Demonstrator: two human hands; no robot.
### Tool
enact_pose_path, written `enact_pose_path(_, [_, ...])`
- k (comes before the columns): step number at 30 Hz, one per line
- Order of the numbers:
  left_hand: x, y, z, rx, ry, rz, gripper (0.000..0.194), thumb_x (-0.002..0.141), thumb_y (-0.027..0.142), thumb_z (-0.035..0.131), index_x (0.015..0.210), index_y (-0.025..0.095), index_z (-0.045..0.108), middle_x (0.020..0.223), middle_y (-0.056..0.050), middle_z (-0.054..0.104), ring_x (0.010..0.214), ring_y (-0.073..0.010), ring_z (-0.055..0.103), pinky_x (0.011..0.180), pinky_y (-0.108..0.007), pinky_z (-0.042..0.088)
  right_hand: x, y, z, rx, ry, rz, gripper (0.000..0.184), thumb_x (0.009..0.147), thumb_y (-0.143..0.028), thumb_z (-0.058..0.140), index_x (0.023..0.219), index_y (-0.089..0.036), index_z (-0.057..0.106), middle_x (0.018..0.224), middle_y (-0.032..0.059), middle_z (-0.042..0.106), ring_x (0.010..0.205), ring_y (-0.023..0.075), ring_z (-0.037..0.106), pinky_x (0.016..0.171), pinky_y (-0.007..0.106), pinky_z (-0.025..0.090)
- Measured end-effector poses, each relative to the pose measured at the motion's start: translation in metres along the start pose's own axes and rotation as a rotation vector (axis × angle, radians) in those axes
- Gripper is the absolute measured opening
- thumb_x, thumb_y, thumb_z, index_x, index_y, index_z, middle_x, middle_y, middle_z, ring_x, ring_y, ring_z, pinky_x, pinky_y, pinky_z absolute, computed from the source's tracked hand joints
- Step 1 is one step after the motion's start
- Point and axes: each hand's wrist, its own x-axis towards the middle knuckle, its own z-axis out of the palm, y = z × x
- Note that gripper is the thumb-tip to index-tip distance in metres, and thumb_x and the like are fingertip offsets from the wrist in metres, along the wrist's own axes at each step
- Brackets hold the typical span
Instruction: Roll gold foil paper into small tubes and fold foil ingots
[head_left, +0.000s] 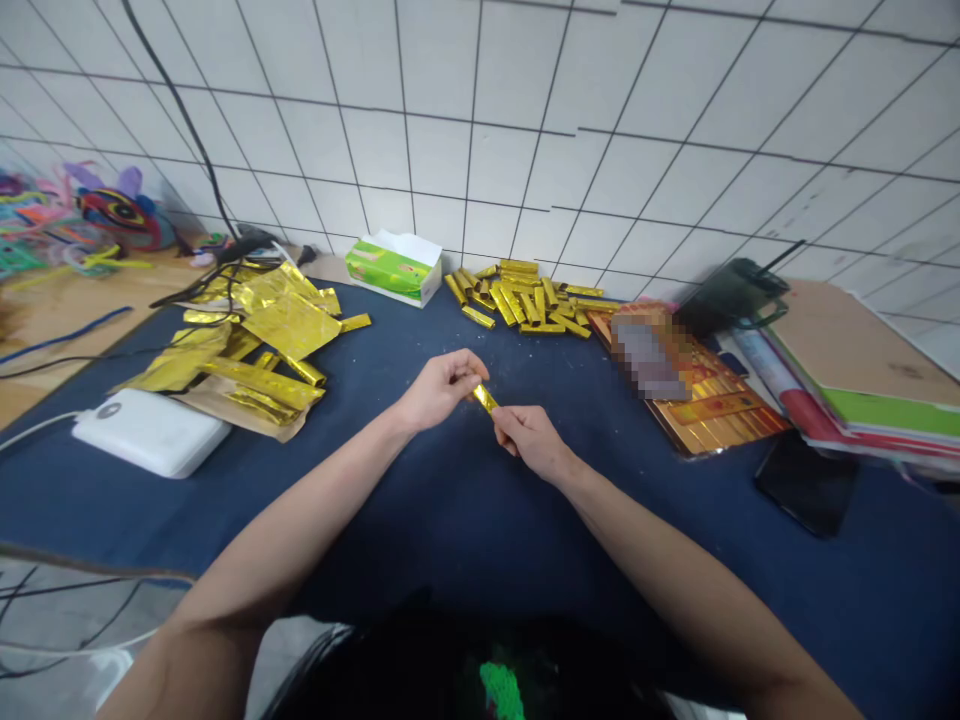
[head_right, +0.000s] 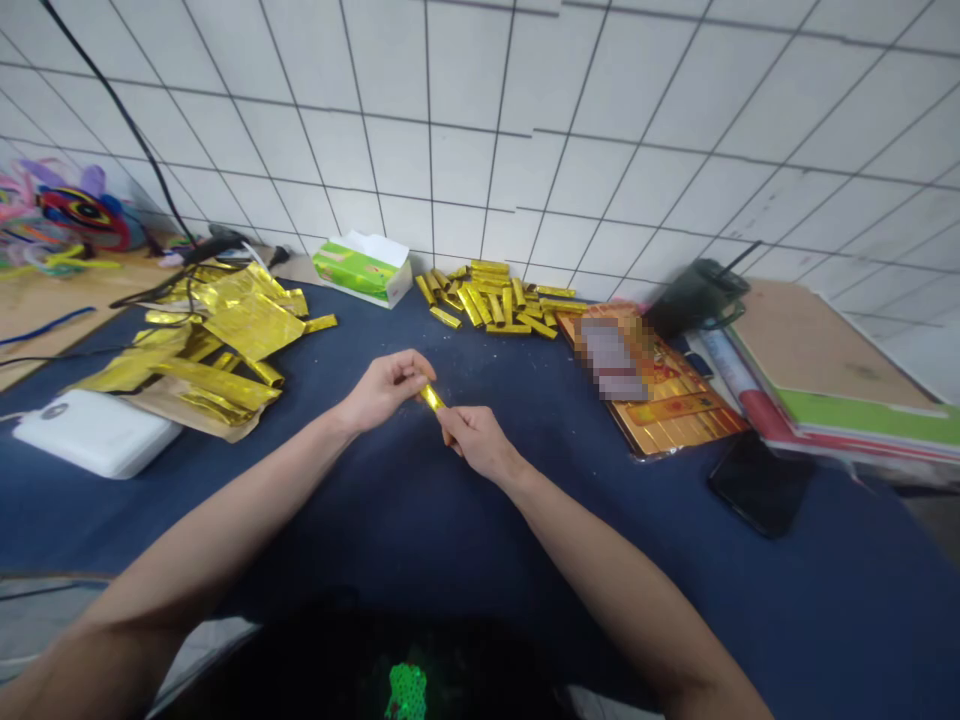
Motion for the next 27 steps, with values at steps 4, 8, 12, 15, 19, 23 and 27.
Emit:
enact_pose_path(4, [0.000, -0.001, -0.005, -0.046, -0.023, -0.103, 0.017, 0.074, 0.028, 0.060, 0.078, 0.012, 0.055, 0.057, 0.003, 0.055, 0.047, -0.0051, 0.048, 0.049, -0.018, 0.039, -0.003, 0.003, 0.004, -0.231, 0.188, -0.128, 0.043, 0.084, -0.044, 0.041, 0.050, -0.018, 0.043, 0.045, -0.0048, 0.037, 0.043, 0.0074, 0.034, 0.047, 0.023, 0.028])
enact_pose_path(8, [0.000, -0.006, -0.001, -0.061, -0.077, -0.209, 0.029, 0.071, 0.039, 0.064, 0.068, 0.012, 0.054, 0.057, 0.001, 0.058, 0.046, -0.0049, 0.049, 0.047, -0.018, 0.039, -0.003, 0.006, 0.005, -0.421, 0.299, -0.211, 0.044, 0.085, -0.042, 0.040, 0.048, -0.018, 0.040, 0.046, -0.0042, 0.038, 0.044, 0.0075, 0.034, 0.049, 0.024, 0.027])
enact_pose_path(12, [-0.003, -0.010, 0.008, -0.088, -0.086, -0.225, 0.026, 0.065, 0.034, 0.069, 0.067, 0.013, 0.055, 0.053, 0.003, 0.055, 0.045, -0.0042, 0.047, 0.046, -0.017, 0.037, -0.001, 0.008, 0.006, -0.505, 0.354, -0.261, 0.046, 0.086, -0.042, 0.040, 0.047, -0.019, 0.036, 0.045, -0.0046, 0.035, 0.043, 0.0072, 0.031, 0.048, 0.024, 0.024])
enact_pose_path(15, [-0.005, -0.010, 0.014, -0.107, -0.026, -0.205, 0.024, 0.063, 0.030, 0.070, 0.063, 0.013, 0.054, 0.050, 0.004, 0.054, 0.045, -0.0042, 0.047, 0.046, -0.017, 0.038, -0.001, 0.009, 0.006, -0.609, 0.383, -0.311, 0.047, 0.087, -0.043, 0.039, 0.047, -0.019, 0.037, 0.047, -0.0029, 0.041, 0.045, 0.0084, 0.035, 0.051, 0.025, 0.026])
enact_pose_path(19, [-0.006, -0.009, 0.018, -0.128, 0.020, -0.199, 0.022, 0.062, 0.029, 0.070, 0.062, 0.012, 0.055, 0.050, 0.004, 0.054, 0.045, -0.0046, 0.046, 0.047, -0.018, 0.039, -0.003, 0.008, 0.006, -0.686, 0.376, -0.301, 0.045, 0.087, -0.044, 0.038, 0.051, -0.019, 0.045, 0.054, 0.0011, 0.051, 0.053, 0.0112, 0.042, 0.056, 0.026, 0.029])
enact_pose_path(23, [-0.005, -0.010, 0.017, -0.208, -0.019, -0.214, 0.021, 0.062, 0.029, 0.071, 0.069, 0.012, 0.059, 0.054, 0.003, 0.056, 0.047, -0.0051, 0.048, 0.049, -0.019, 0.039, -0.005, 0.005, 0.006, -0.469, 0.254, -0.239, 0.044, 0.088, -0.043, 0.034, 0.054, -0.019, 0.048, 0.053, 0.0000, 0.051, 0.051, 0.0102, 0.043, 0.056, 0.025, 0.032])
enact_pose_path(27, [-0.006, -0.009, 0.018, -0.248, -0.010, -0.192, 0.023, 0.061, 0.028, 0.073, 0.061, 0.012, 0.057, 0.051, 0.003, 0.055, 0.046, -0.0048, 0.047, 0.049, -0.019, 0.038, -0.005, 0.003, 0.007, -0.204, 0.156, -0.169, 0.043, 0.088, -0.046, 0.034, 0.063, -0.017, 0.054, 0.055, -0.0012, 0.051, 0.050, 0.0093, 0.043, 0.053, 0.023, 0.034])
